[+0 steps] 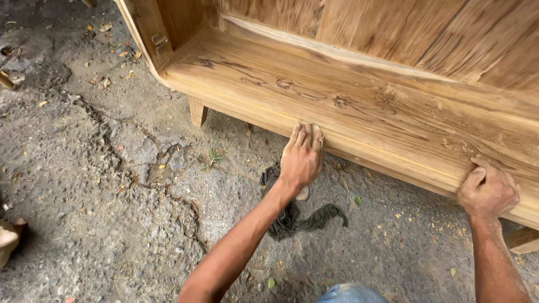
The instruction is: The person sands the front edge of a wooden cabinet using a sanding block. They move the block back and forth along the length of the wood, applying pressure to smooth the surface.
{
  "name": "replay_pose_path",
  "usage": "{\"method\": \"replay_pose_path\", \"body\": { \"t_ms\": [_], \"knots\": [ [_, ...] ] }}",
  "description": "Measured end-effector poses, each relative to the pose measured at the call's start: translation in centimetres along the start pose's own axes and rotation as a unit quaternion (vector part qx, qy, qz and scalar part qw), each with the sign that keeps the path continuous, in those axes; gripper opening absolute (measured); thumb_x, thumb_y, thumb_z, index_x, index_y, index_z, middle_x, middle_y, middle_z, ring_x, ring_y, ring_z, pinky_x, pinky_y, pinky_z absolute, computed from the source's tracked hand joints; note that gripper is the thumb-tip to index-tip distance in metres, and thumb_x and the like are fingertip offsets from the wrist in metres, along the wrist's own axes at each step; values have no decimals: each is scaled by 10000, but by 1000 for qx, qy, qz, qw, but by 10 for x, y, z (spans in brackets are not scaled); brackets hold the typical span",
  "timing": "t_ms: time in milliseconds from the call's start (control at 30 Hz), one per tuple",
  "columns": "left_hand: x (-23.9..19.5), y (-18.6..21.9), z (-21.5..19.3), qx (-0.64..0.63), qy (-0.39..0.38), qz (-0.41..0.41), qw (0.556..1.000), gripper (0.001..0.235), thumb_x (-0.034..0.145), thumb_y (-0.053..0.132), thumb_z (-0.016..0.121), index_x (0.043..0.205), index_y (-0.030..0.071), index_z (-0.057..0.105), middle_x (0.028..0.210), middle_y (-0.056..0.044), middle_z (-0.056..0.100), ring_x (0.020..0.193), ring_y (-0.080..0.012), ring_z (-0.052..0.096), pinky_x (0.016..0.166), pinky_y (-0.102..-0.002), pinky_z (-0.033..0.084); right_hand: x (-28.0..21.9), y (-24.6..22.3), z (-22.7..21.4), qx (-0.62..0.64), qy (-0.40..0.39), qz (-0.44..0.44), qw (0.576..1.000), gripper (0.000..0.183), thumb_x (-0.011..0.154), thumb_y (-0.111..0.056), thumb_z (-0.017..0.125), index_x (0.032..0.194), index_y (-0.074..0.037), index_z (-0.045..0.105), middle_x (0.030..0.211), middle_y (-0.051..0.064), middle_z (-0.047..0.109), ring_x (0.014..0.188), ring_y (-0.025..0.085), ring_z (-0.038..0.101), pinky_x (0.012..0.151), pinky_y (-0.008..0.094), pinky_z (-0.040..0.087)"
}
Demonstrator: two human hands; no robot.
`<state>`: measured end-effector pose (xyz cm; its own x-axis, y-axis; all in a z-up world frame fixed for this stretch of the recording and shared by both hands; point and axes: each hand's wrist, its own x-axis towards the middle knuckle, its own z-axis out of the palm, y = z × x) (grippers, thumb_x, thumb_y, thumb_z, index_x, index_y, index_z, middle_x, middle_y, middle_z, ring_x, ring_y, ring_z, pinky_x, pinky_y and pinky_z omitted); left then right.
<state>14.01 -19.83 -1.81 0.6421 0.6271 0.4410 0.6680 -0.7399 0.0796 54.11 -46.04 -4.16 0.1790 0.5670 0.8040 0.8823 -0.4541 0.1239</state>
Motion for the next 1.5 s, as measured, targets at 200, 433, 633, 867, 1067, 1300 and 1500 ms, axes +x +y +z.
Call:
{"method": "replay_pose_path", "body": {
  "t_ms": [200, 433, 633, 867, 1067, 1300, 1500],
  "knots": [
    [9, -104, -38, 7, 56, -120, 991, 381, 1139, 293, 413, 1297, 267, 758, 1284, -11, 783, 1314, -321, 656, 1265, -634, 251, -2, -4, -3, 18, 23, 25, 999, 353, 1027, -75, 639, 1220, -181, 914, 1174, 63, 888, 1005, 308, 789, 971, 428, 557],
    [4, 52, 19, -112, 84, 112, 984, 460, 1077, 131, 404, 1526, 74, 488, 1567, -167, 518, 1492, -322, 471, 1348, -529, 230, 4, -8, -7, 71, 26, 31, 997, 357, 992, -58, 627, 1194, -155, 905, 1214, 75, 892, 1018, 307, 797, 982, 428, 561],
    [14, -54, -2, -63, 121, -8, 991, 492, 1101, 209, 499, 1592, 204, 494, 1588, -62, 612, 1571, -272, 425, 1359, -537, 144, 4, -9, -11, 59, 30, 46, 997, 365, 945, -70, 628, 1174, -167, 895, 1182, 75, 886, 990, 322, 782, 907, 442, 557],
    [39, 116, 7, -118, -160, 93, 976, 876, 1034, 645, -37, 1667, 112, 253, 1751, -128, 244, 1661, -298, 147, 1336, -474, 52, 8, -20, -15, 52, 26, 56, 997, 395, 942, -70, 615, 1186, -198, 898, 1185, 56, 884, 1002, 306, 778, 928, 429, 555],
    [52, -9, -25, -45, -143, 12, 989, 796, 1073, 641, 52, 1630, 152, 339, 1671, -102, 434, 1571, -308, 368, 1319, -595, 137, -7, -2, -4, 43, 15, 53, 998, 435, 939, -90, 609, 1233, -212, 906, 1182, 60, 882, 1059, 317, 780, 937, 446, 554],
    [41, -17, 4, 81, -70, -105, 989, 724, 1123, 564, 111, 1600, 84, 369, 1565, -169, 543, 1474, -336, 481, 1305, -528, 204, 9, -23, -13, 56, 36, 74, 995, 399, 913, -81, 606, 1167, -198, 891, 1153, 65, 876, 999, 314, 773, 940, 430, 555],
    [41, 22, -24, -50, -223, 134, 964, 802, 1016, 678, -36, 1692, 297, 166, 1777, -14, 87, 1647, -233, 124, 1307, -578, -82, -4, -10, -19, 104, -6, 64, 992, 446, 931, -45, 565, 1239, -125, 878, 1314, 93, 872, 1137, 291, 803, 1060, 411, 559]
  ]
}}
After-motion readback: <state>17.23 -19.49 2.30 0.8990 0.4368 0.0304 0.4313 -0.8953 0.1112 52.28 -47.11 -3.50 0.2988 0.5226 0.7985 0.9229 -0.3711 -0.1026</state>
